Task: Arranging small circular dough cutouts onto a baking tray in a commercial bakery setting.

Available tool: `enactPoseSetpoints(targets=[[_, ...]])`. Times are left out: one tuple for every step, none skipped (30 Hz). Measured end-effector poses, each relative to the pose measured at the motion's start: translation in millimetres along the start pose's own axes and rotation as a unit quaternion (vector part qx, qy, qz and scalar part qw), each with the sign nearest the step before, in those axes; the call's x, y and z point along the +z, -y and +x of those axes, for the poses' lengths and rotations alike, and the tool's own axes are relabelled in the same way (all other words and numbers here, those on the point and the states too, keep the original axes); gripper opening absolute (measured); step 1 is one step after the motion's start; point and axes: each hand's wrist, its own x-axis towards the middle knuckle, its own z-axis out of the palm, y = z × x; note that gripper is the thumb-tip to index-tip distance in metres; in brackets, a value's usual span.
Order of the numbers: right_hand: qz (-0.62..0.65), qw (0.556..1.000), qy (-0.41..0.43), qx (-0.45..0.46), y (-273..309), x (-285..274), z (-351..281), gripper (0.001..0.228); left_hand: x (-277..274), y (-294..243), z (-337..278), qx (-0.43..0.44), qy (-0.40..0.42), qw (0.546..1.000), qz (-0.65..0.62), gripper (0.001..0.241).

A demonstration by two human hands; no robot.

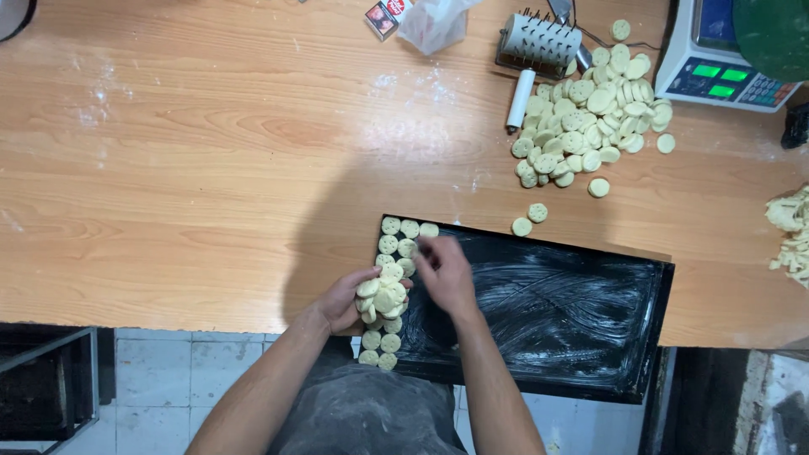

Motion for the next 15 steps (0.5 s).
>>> enactPoseSetpoints(targets=[[0.064, 0.993, 0.096, 0.017, 1.1, -3.8, -4.5, 0.035, -0.4, -0.5, 2.0, -0.007, -0.033, 0.999, 0.022, 0.053], [0.128, 0.973, 0.191, 0.034, 2.0, -7.8, -8.9, 0.035, -0.5, -1.0, 4.3, -0.013, -0.066, 0.997, 0.044, 0.049], [0.126, 0.973, 0.19, 0.037, 1.8, -8.7, -14.4, 0.035, -10.2, 3.5, 7.9, -0.016, -0.064, 0.997, 0.044, 0.049], [0.125, 0.964, 0.23, 0.04, 1.6, -9.7, -19.9, 0.034, -19.6, 8.1, 11.8, -0.023, -0.075, 0.995, 0.069, 0.046], [0.124, 0.954, 0.271, 0.039, 1.6, -9.4, -23.6, 0.034, -29.7, 11.1, 15.7, -0.027, -0.086, 0.991, 0.095, 0.044], [0.123, 0.954, 0.27, 0.04, -12.7, -2.9, -25.9, 0.034, -21.3, 7.4, 15.2, -0.027, -0.085, 0.991, 0.096, 0.044], [0.152, 0.947, 0.259, 0.11, -26.0, 4.2, -30.7, 0.034, -13.1, 6.1, 11.6, -0.034, -0.088, 0.991, 0.091, 0.044], [0.18, 0.935, 0.247, 0.18, -39.5, 11.3, -35.7, 0.034, -4.9, 4.7, 8.1, -0.041, -0.091, 0.991, 0.086, 0.044], [0.18, 0.935, 0.247, 0.179, -45.2, 15.2, -34.3, 0.034, -10.1, 6.2, 8.7, -0.04, -0.091, 0.991, 0.086, 0.044], [0.222, 0.939, 0.17, 0.201, -51.1, 19.0, -32.8, 0.033, -15.1, 7.7, 9.5, -0.03, -0.065, 0.995, 0.071, 0.044], [0.261, 0.934, 0.091, 0.225, -56.5, 21.9, -34.7, 0.033, -19.8, 11.4, 8.5, -0.022, -0.039, 0.998, 0.054, 0.045], [0.261, 0.934, 0.091, 0.228, -49.9, 18.5, -30.6, 0.033, -14.3, 10.5, 6.2, -0.024, -0.04, 0.998, 0.053, 0.045], [0.24, 0.94, 0.078, 0.229, -43.8, 16.0, -25.4, 0.032, -9.4, 8.6, 4.5, -0.022, -0.059, 0.997, 0.052, 0.045], [0.218, 0.946, 0.064, 0.23, -37.4, 13.3, -20.1, 0.031, -4.2, 6.7, 2.7, -0.019, -0.078, 0.995, 0.051, 0.045], [0.22, 0.946, 0.064, 0.23, -33.7, 12.5, -18.5, 0.031, -2.5, 6.1, 1.0, -0.018, -0.079, 0.995, 0.052, 0.045]])
